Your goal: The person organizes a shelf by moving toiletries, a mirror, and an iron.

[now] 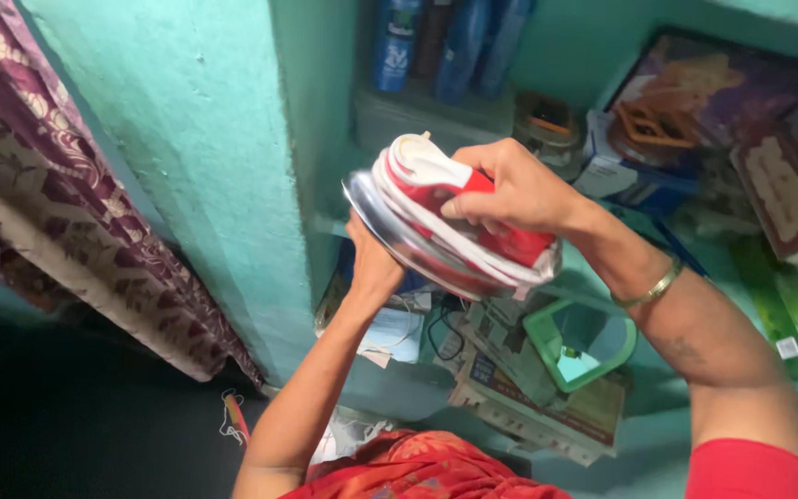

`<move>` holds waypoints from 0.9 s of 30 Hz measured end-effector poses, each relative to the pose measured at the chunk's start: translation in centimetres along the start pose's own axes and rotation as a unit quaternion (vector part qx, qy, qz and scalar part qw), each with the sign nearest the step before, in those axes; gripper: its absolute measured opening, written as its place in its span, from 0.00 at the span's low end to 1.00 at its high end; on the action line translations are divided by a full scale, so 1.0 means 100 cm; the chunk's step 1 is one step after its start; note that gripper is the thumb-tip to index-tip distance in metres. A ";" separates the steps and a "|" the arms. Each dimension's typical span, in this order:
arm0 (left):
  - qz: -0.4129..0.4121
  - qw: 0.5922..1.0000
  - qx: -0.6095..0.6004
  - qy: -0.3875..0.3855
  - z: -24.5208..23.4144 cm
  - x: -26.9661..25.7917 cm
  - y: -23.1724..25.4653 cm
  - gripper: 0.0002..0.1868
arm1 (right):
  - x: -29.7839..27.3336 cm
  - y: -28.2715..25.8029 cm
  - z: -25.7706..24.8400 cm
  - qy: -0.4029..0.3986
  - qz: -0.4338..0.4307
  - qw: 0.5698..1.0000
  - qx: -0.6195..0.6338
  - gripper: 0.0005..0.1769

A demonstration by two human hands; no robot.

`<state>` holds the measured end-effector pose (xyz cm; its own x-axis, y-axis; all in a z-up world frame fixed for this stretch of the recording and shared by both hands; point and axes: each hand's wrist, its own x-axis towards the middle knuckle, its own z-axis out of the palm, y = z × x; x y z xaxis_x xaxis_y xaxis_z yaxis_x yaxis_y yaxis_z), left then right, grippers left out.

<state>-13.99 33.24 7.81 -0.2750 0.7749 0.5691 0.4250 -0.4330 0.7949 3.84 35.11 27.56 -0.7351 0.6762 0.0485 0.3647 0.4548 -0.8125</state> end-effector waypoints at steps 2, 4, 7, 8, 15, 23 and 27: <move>0.019 0.995 0.093 0.013 0.001 0.009 -0.012 0.34 | 0.020 0.006 -0.004 -0.004 -0.007 1.000 0.003 0.11; -0.010 0.988 0.156 -0.005 0.006 0.015 -0.026 0.35 | 0.037 0.016 -0.009 -0.010 -0.016 1.000 -0.009 0.12; 0.025 0.974 0.226 0.011 0.009 0.016 -0.049 0.33 | 0.060 0.034 -0.017 -0.017 -0.034 0.998 -0.042 0.14; 0.046 0.968 0.248 0.011 0.010 0.016 -0.054 0.29 | 0.066 0.039 -0.020 -0.020 -0.042 0.998 -0.045 0.15; 0.136 0.928 0.347 0.031 0.013 0.021 -0.065 0.20 | 0.092 0.068 -0.031 -0.051 -0.086 0.995 -0.025 0.18; 0.056 0.925 0.371 -0.057 0.003 0.029 -0.085 0.12 | 0.093 0.099 -0.036 0.016 -0.135 0.985 -0.106 0.15; 0.068 0.976 0.206 -0.021 -0.014 0.033 -0.065 0.23 | 0.075 0.109 -0.040 0.032 -0.218 0.962 -0.160 0.14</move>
<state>-18.85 37.99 4.81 -0.1609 0.7451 0.6473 0.7686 -0.3168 0.5557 4.63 47.45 21.35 -0.8251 0.4106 0.3881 0.1946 0.8514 -0.4870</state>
